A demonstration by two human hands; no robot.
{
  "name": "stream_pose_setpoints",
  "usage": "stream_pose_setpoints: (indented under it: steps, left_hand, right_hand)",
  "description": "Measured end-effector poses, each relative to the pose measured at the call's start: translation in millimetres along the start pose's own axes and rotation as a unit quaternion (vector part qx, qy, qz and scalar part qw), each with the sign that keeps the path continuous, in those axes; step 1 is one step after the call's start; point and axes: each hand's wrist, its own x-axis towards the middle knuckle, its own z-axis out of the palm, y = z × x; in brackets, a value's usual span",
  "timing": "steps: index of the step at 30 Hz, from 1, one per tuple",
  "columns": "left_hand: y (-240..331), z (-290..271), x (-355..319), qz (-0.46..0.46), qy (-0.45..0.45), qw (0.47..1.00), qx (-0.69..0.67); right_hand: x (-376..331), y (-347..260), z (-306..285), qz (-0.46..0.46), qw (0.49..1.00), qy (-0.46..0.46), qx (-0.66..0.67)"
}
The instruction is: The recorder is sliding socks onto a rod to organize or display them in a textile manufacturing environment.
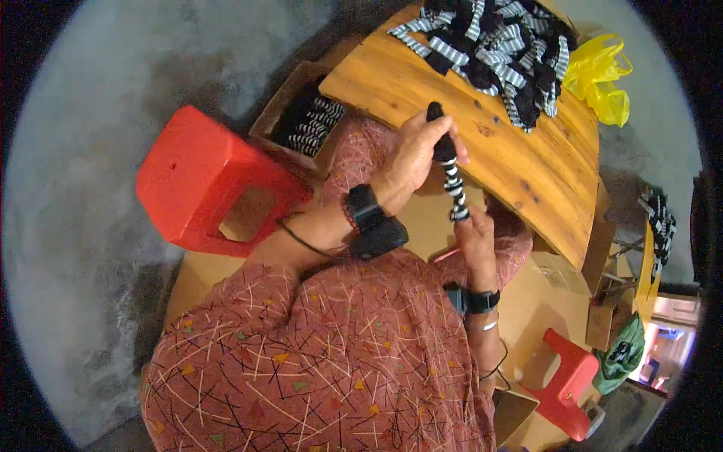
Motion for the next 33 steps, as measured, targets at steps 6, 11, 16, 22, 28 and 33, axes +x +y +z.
stream_pose_setpoints:
  steps: [6, 11, 16, 22, 28, 33]
  left_hand:
    - [9.4, 5.1, 6.2, -0.054, -0.046, 0.997, 0.002]
    - [38.5, -1.9, 0.1, -0.021, -0.055, 0.982, 0.179]
    - [48.0, 1.2, -4.6, -0.045, -0.042, 0.957, 0.284]
    - [57.8, 0.2, -0.2, -0.065, -0.113, 0.939, 0.317]
    - [17.7, -10.6, -7.0, -0.209, -0.132, 0.945, 0.213]
    - [10.4, -2.3, -4.8, -0.118, -0.054, 0.973, 0.192]
  right_hand:
    - [1.2, -20.7, 5.0, 0.09, 0.983, 0.02, 0.16]
    - [-5.9, -26.0, -19.4, 0.063, 0.993, 0.01, 0.097]
    - [-10.9, -50.4, -35.3, -0.044, 0.995, 0.028, -0.084]
    - [-13.0, -54.7, -46.0, -0.067, 0.985, 0.004, -0.158]
    - [-4.7, -49.3, -32.0, -0.044, 0.994, -0.103, -0.02]
    - [-17.0, -18.6, -14.4, 0.013, 0.98, -0.084, 0.179]
